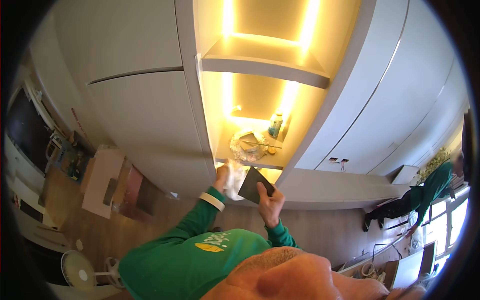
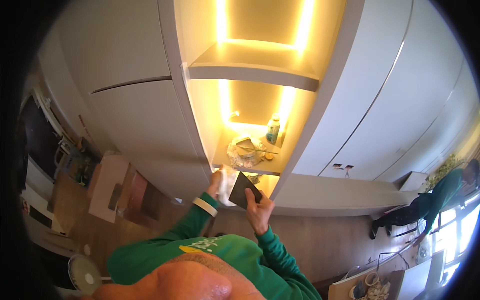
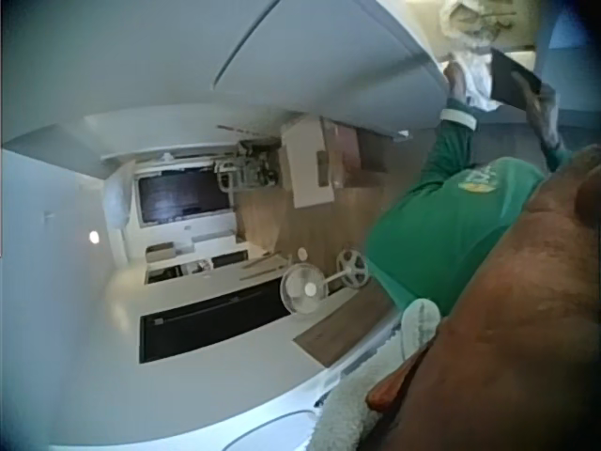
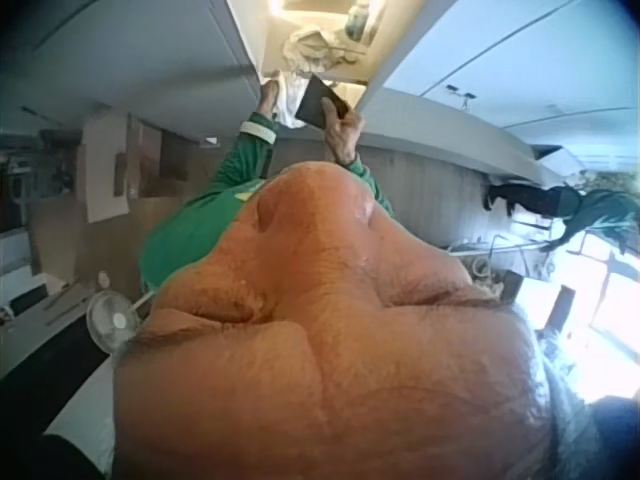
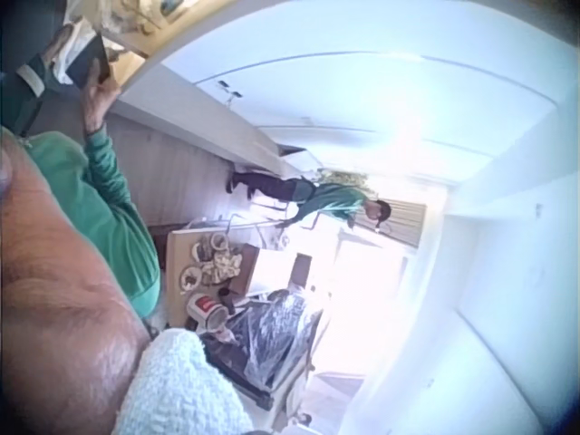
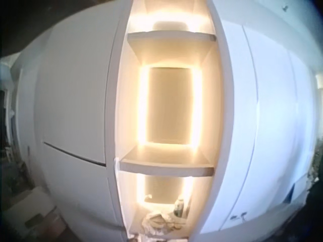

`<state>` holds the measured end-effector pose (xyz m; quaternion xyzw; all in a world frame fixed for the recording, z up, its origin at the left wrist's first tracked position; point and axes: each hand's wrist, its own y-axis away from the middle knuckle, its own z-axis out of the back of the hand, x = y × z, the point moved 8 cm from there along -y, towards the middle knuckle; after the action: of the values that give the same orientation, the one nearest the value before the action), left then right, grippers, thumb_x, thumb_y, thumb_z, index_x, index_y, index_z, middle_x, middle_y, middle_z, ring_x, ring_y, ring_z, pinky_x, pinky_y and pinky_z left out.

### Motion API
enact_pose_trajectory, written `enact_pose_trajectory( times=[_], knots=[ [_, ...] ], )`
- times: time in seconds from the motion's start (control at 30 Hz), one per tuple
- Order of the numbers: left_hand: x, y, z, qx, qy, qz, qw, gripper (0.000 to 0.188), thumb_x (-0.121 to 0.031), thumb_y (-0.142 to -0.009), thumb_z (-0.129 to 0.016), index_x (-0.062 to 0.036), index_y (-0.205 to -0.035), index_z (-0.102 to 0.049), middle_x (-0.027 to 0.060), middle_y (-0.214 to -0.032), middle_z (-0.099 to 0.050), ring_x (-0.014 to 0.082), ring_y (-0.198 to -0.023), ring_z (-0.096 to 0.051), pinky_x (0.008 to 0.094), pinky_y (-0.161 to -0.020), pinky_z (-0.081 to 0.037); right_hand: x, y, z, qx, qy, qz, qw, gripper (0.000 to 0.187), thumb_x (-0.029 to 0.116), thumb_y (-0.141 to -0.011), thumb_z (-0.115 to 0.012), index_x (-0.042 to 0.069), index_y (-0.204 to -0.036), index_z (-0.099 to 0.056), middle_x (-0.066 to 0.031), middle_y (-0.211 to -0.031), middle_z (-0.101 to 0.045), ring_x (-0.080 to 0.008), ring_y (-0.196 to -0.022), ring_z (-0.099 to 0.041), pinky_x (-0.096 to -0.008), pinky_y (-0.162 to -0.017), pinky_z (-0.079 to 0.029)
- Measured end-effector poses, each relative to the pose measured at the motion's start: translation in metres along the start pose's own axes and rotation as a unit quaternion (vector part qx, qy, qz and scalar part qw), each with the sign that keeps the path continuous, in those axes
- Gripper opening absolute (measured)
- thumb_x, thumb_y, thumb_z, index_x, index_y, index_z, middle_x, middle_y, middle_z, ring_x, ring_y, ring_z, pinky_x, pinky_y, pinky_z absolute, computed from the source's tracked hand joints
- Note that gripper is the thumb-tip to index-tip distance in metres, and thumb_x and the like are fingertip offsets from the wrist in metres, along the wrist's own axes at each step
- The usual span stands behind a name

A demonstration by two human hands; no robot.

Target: The person applies a liquid from a bottle to a cloth and uses it to wipe and polish the surfaces and edges of white cabinetry in a workshop setting, occasionally using a small square tool to smooth the finish.

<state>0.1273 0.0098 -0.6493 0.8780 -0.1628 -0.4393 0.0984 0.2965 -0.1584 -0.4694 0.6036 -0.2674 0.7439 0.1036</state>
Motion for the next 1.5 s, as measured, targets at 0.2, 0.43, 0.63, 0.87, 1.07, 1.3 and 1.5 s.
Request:
enact_pose_trajectory(
  times=[0.2, 0.43, 0.63, 0.87, 1.07, 1.3, 1.5],
  knots=[
    [-0.040, 0.069, -0.086, 0.105, -0.044, 0.051, 0.992, 0.042, -0.049, -0.102, -0.056, -0.0096, -0.101, -0.069, 0.0021, -0.087, -0.070, 0.0139, -0.075, -0.065, 0.0309, -0.069, -0.054, -0.011, -0.039, 0.019, -0.036, -0.209, -0.065, 0.975, 0.018, 0.016, -0.096, -0.070, 0.000, -0.088, -0.073, 0.0044, -0.079, -0.065, -0.0054, -0.069, -0.052, -0.0245, -0.060, -0.043],
    [-0.030, 0.104, -0.115, 0.069, -0.429, -0.244, 0.867, 0.032, -0.028, -0.103, -0.058, 0.0020, -0.101, -0.069, 0.0067, -0.085, -0.070, 0.0154, -0.076, -0.063, 0.0329, -0.068, -0.050, -0.073, -0.036, 0.000, -0.015, -0.130, -0.122, 0.984, 0.026, 0.023, -0.091, -0.075, -0.002, -0.093, -0.071, 0.0013, -0.080, -0.066, -0.0064, -0.071, -0.052, -0.0303, -0.060, -0.046],
    [-0.001, 0.091, -0.029, 0.090, -0.286, -0.050, 0.953, 0.033, -0.031, -0.103, -0.059, -0.0025, -0.088, -0.065, 0.0065, -0.072, -0.064, 0.0176, -0.059, -0.061, 0.0327, -0.056, -0.051, -0.062, -0.068, 0.186, -0.266, -0.258, -0.055, 0.927, 0.020, 0.019, -0.090, -0.075, -0.001, -0.094, -0.072, 0.0014, -0.080, -0.064, -0.0079, -0.069, -0.055, -0.0289, -0.061, -0.046],
    [0.009, 0.096, -0.137, 0.199, 0.029, 0.168, 0.965, 0.055, -0.053, -0.103, -0.048, -0.0067, -0.131, -0.058, 0.0115, -0.118, -0.067, 0.0268, -0.098, -0.068, 0.0445, -0.086, -0.057, -0.079, -0.020, 0.087, -0.106, -0.283, -0.181, 0.936, 0.031, 0.018, -0.089, -0.070, -0.006, -0.110, -0.070, -0.0065, -0.097, -0.072, -0.0134, -0.085, -0.065, -0.0304, -0.078, -0.053],
    [0.029, 0.100, -0.173, 0.279, -0.204, 0.011, 0.938, 0.018, -0.014, -0.098, -0.067, -0.0001, -0.110, -0.068, 0.0034, -0.097, -0.070, 0.0119, -0.082, -0.065, 0.0250, -0.074, -0.053, -0.070, -0.006, 0.075, -0.054, -0.049, -0.122, 0.990, 0.030, 0.019, -0.091, -0.075, -0.005, -0.109, -0.071, -0.0056, -0.087, -0.073, -0.0097, -0.080, -0.064, -0.0311, -0.072, -0.055],
    [0.043, 0.110, -0.174, 0.258, -0.269, 0.019, 0.928, 0.020, -0.023, -0.097, -0.071, -0.0030, -0.096, -0.070, 0.0001, -0.088, -0.068, 0.0079, -0.076, -0.061, 0.0245, -0.066, -0.050, -0.075, 0.000, 0.114, -0.202, -0.138, -0.078, 0.967, 0.024, 0.017, -0.090, -0.077, -0.003, -0.102, -0.072, -0.0006, -0.081, -0.070, -0.0060, -0.070, -0.057, -0.0263, -0.061, -0.049],
    [0.055, 0.071, -0.111, 0.287, -0.159, 0.199, 0.924, 0.046, -0.051, -0.099, -0.057, -0.0071, -0.110, -0.066, 0.0068, -0.099, -0.068, 0.0203, -0.085, -0.067, 0.0356, -0.076, -0.055, -0.048, -0.020, 0.210, -0.267, -0.169, -0.053, 0.947, 0.023, 0.021, -0.096, -0.068, -0.001, -0.102, -0.070, 0.0008, -0.088, -0.070, -0.0080, -0.076, -0.061, -0.0279, -0.068, -0.052]
  ],
)
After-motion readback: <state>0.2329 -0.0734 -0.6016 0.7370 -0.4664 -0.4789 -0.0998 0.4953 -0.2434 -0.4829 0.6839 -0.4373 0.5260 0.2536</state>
